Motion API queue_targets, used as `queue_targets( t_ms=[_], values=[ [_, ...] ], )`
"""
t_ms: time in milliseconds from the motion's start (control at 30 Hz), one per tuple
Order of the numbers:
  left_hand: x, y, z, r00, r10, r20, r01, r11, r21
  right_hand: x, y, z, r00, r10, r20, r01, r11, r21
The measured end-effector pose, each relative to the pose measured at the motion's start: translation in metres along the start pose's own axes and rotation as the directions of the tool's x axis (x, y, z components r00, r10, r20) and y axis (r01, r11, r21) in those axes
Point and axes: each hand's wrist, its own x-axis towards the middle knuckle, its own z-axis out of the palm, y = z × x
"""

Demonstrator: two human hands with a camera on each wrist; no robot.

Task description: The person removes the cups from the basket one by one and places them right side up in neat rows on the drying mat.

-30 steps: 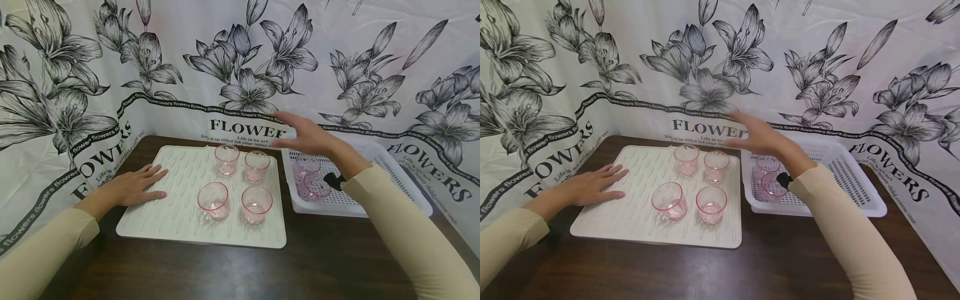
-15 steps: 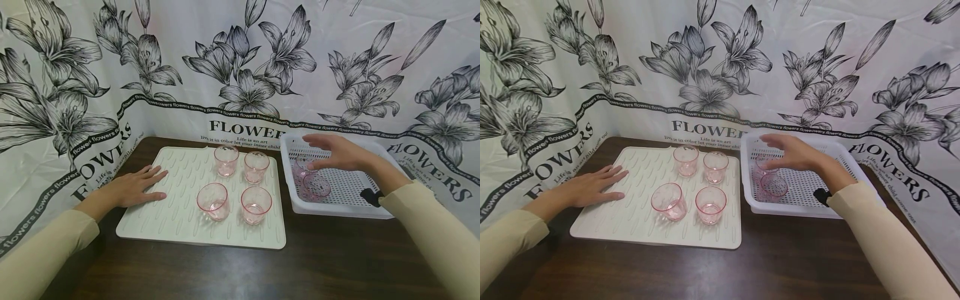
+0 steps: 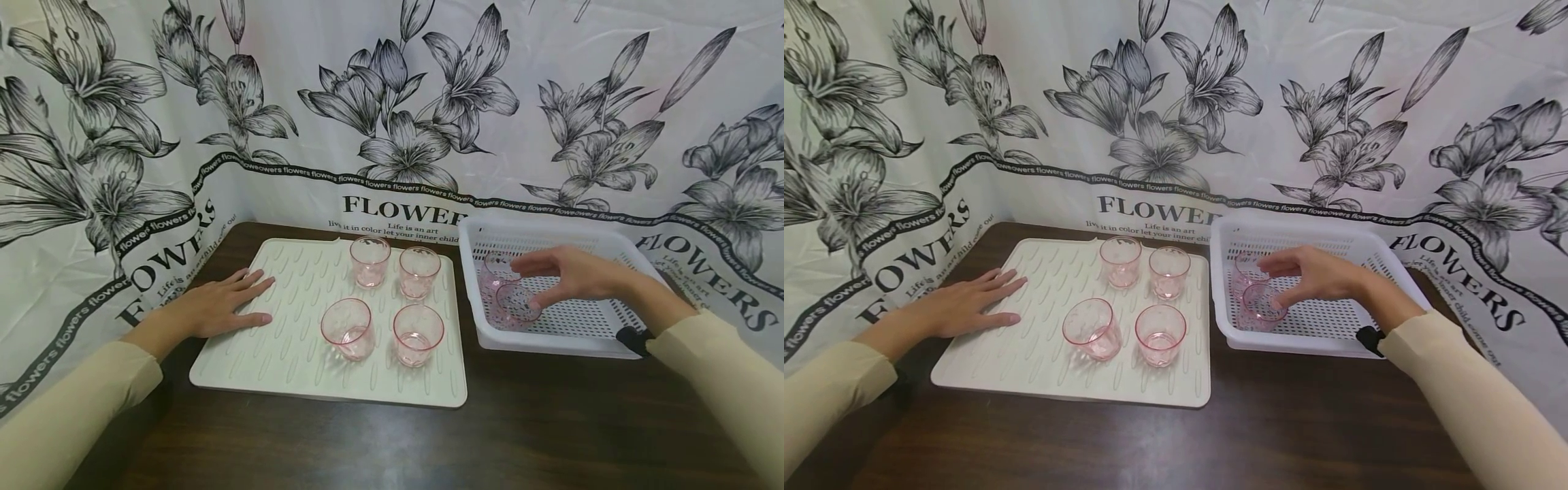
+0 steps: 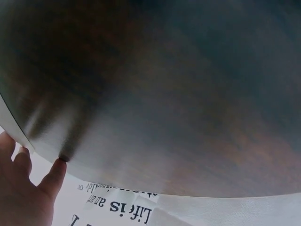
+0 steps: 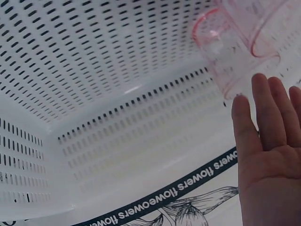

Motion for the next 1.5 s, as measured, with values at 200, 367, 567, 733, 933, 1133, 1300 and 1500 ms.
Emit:
queue_targets(
  t_ms=[200, 367, 567, 733, 933, 1133, 1300, 1500],
  values=[
    [0.0, -0.003, 0.002, 1.0, -0.007, -0.004, 0.007, 1.0, 0.004, 0.0, 0.003, 0.002, 0.999, 0.038, 0.038, -0.039, 0.998, 0.039],
    [0.001, -0.002, 0.002, 1.0, -0.001, -0.005, 0.001, 1.0, 0.004, -0.002, 0.006, 0.001, 0.997, 0.05, 0.061, -0.053, 0.997, 0.054],
    [0.001, -0.001, 0.003, 1.0, 0.003, -0.002, -0.003, 1.0, -0.003, -0.003, 0.008, 0.003, 0.995, 0.066, 0.081, -0.07, 0.996, 0.056],
    [-0.001, -0.001, 0.002, 1.0, 0.018, -0.01, -0.018, 1.0, -0.007, 0.0, 0.009, 0.006, 0.991, 0.097, 0.093, -0.102, 0.993, 0.052],
    [-0.001, 0.0, 0.0, 1.0, 0.024, -0.015, -0.025, 1.0, -0.011, 0.003, 0.008, 0.009, 0.985, 0.113, 0.128, -0.12, 0.991, 0.056],
    [0.001, -0.001, 0.001, 1.0, 0.027, -0.015, -0.027, 1.0, -0.002, 0.005, 0.005, 0.011, 0.98, 0.111, 0.163, -0.119, 0.992, 0.042],
    [0.001, -0.001, 0.001, 0.999, 0.029, -0.015, -0.029, 1.0, -0.007, 0.008, 0.004, 0.013, 0.979, 0.109, 0.172, -0.112, 0.994, 0.006],
    [0.0, 0.0, 0.001, 1.0, 0.021, -0.015, -0.021, 1.0, -0.008, 0.011, 0.004, 0.014, 0.978, 0.104, 0.182, -0.109, 0.994, 0.015]
  ],
)
